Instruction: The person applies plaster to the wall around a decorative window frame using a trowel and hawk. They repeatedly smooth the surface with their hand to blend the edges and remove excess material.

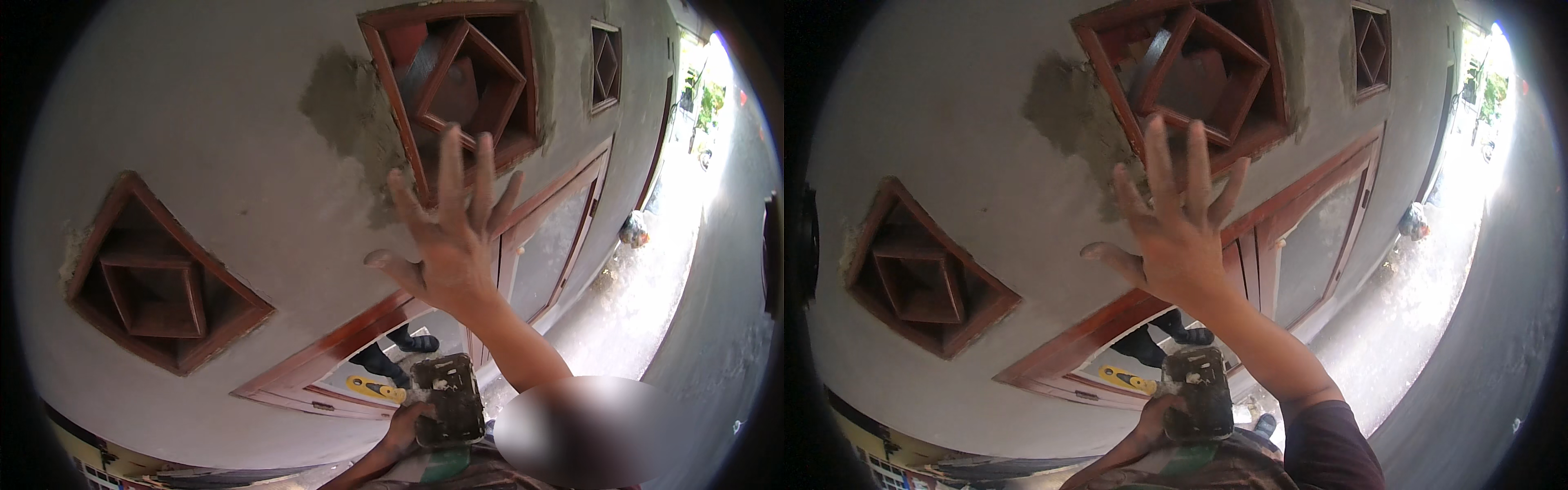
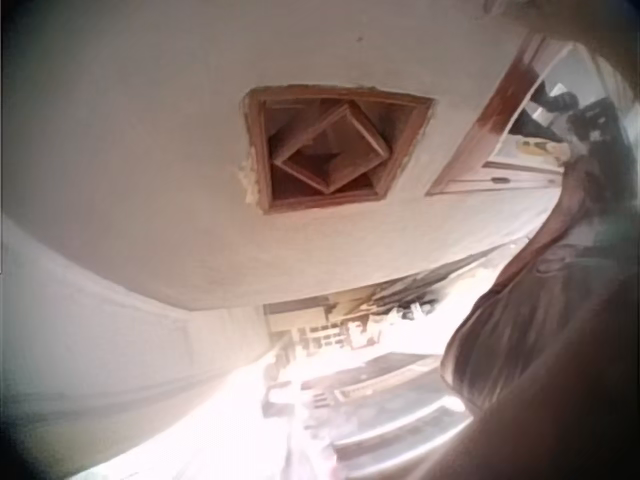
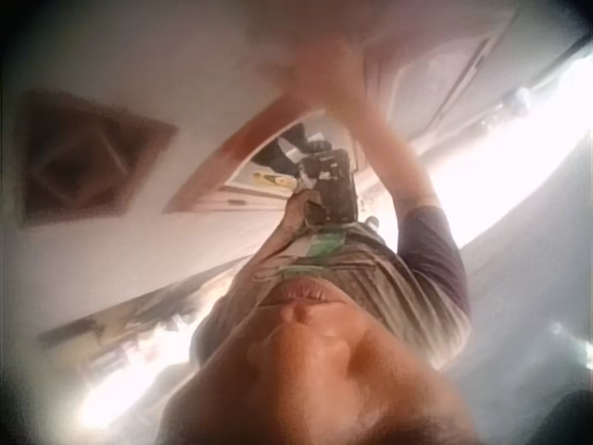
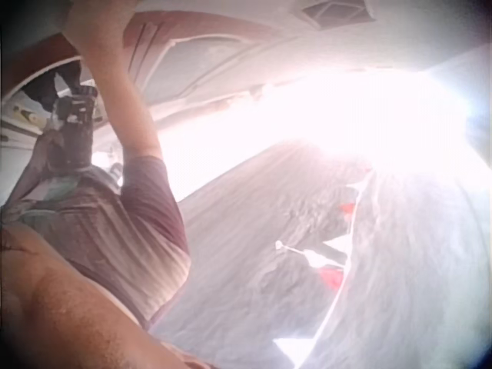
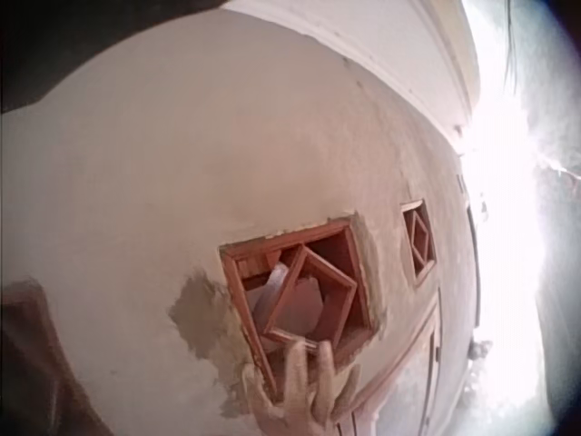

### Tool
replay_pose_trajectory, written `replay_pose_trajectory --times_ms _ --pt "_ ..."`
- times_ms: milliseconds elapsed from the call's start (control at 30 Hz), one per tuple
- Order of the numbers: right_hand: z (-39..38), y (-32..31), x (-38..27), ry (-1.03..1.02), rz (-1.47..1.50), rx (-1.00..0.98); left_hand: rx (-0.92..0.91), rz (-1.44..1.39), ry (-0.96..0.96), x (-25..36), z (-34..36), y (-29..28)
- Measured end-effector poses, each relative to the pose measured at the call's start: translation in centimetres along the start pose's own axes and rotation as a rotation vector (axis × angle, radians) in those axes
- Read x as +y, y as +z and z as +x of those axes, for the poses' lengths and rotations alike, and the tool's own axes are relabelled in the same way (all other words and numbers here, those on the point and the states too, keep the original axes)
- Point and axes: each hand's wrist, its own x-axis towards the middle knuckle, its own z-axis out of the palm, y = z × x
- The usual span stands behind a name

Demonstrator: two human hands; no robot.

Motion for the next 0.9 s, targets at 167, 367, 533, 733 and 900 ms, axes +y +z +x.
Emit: replay_pose_trajectory --times_ms 167,367,533,733,900 --pt "3.7 -1.5 0.2 0.019 -0.037 0.071 -0.029 0.162 0.163 1.1 -0.4 0.3" --pt "3.9 -0.1 1.9 -0.126 0.144 0.24 0.012 -0.391 -0.237 3.7 -1.3 1.8" --pt "4.2 -4.9 5.1 -0.169 0.377 0.359 0.002 -0.053 -0.031 2.8 -1.9 1.1" --pt "8.1 -2.5 2.1 -0.192 0.308 0.229 -0.027 -0.112 0.056 1.1 -0.9 0.2" --pt "7.1 0.1 -0.3 -0.121 0.101 0.036 -0.08 -0.132 0.004 3.0 -0.8 0.4"
